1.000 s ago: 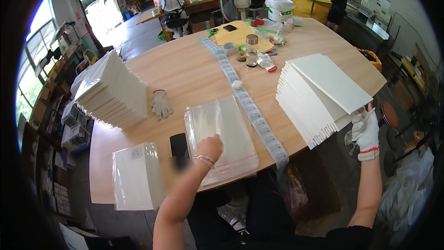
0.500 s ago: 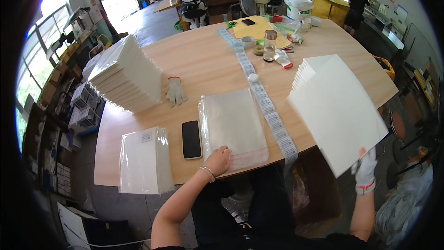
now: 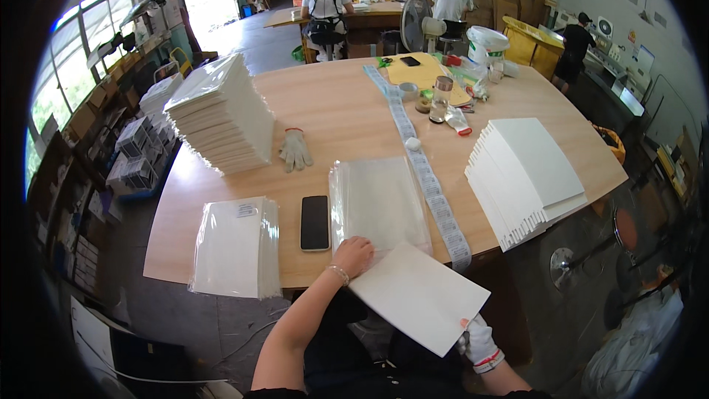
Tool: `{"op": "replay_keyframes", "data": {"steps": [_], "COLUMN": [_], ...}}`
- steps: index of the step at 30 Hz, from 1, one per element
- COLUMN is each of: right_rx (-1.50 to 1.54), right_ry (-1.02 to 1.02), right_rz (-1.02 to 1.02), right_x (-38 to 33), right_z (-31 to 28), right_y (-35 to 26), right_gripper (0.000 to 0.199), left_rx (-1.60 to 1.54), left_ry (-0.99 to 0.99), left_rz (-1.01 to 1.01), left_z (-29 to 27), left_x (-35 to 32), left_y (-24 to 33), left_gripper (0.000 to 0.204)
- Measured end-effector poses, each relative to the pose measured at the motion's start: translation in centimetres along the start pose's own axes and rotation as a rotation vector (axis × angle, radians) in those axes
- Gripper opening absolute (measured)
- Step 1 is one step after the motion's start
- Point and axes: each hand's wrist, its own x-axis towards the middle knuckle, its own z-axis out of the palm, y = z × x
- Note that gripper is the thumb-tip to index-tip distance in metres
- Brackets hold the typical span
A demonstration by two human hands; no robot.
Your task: The person repeatedly picks up white rectangular boards from a stack on the right, places them into clear plastic sleeves, and stacks the packaged items on the left. The person wears white gloves and works at a wooden table in a workshop environment.
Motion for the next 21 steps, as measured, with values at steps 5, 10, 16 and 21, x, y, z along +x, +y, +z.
{"op": "replay_keyframes", "data": {"steps": [5,10,16,21], "right_rx": [0.255,0.198,0.295,0.232], "right_ry": [0.164,0.111,0.147,0.044], "right_rz": [0.171,0.196,0.227,0.244], "right_x": [0.0,-0.8,-1.3,-1.4], "right_z": [1.1,2.2,3.1,3.1], "right_y": [0.9,1.3,1.1,1.5], "right_gripper": [0.017,0.019,0.010,0.009], "left_rx": [0.013,-1.088,-1.153,-2.333], "left_ry": [0.283,-0.066,0.360,0.263], "left_rz": [-0.469,-0.862,-0.632,-0.620], "left_z": [-2.7,-3.7,1.6,15.8], "left_x": [-2.1,-1.8,-3.5,-4.5], "left_y": [1.4,1.8,8.7,7.3], "left_gripper": [0.020,0.023,0.014,0.017]}}
